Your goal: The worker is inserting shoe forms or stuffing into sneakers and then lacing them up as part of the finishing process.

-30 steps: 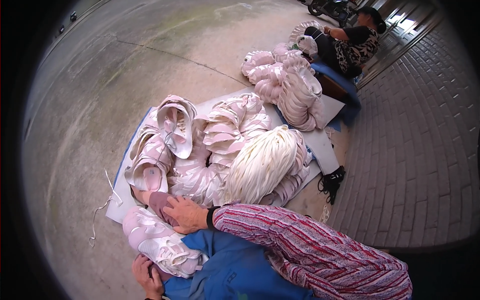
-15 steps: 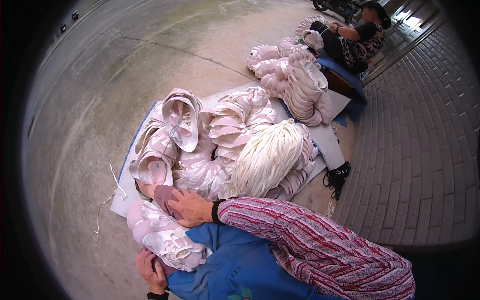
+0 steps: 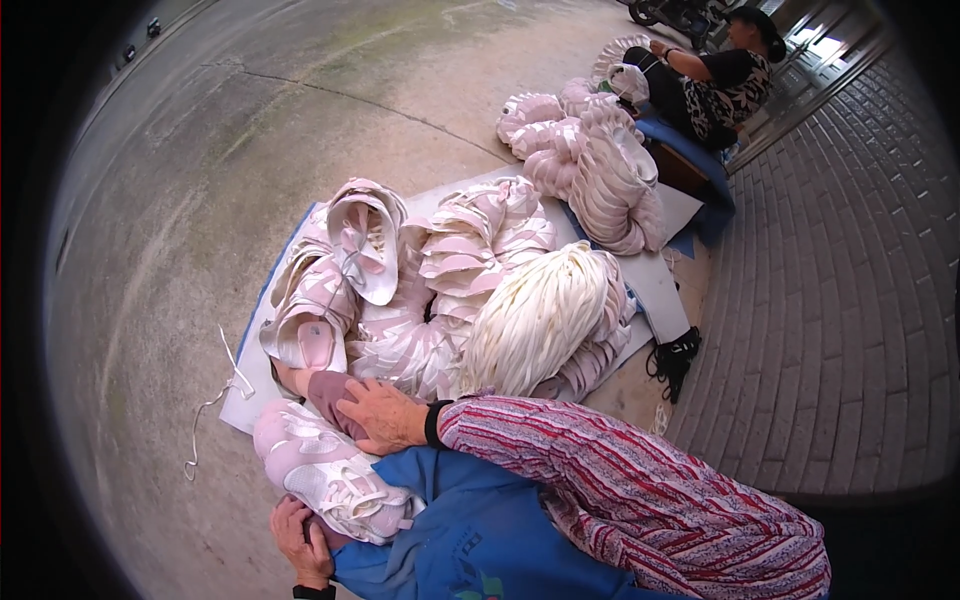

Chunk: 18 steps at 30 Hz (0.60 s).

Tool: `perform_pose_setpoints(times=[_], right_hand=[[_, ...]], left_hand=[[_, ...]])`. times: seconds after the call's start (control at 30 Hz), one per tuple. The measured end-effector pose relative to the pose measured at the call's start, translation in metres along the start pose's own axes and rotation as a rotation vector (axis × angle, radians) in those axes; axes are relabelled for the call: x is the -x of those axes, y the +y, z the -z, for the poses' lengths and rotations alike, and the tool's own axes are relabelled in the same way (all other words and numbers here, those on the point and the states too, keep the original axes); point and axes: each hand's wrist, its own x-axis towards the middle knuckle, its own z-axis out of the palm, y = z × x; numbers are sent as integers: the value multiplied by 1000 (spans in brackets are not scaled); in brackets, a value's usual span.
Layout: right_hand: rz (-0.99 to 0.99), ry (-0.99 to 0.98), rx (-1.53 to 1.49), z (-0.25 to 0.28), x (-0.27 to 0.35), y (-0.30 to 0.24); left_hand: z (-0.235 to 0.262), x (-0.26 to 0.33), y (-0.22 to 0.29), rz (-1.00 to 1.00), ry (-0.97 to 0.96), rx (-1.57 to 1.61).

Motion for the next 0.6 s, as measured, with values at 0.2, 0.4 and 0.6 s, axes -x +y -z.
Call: perform_pose_setpoints(times=[0.2,0.4,0.6], right_hand=[[-2,-18,12,1,0,0],[-10,-30,18,0,-1,0],[5,-15,20,0,-1,1]], left_hand=[[0,-1,2,32,-5,10],[1,-1,4,4,-1,-8],[1,-2,4,-12,-2,0]])
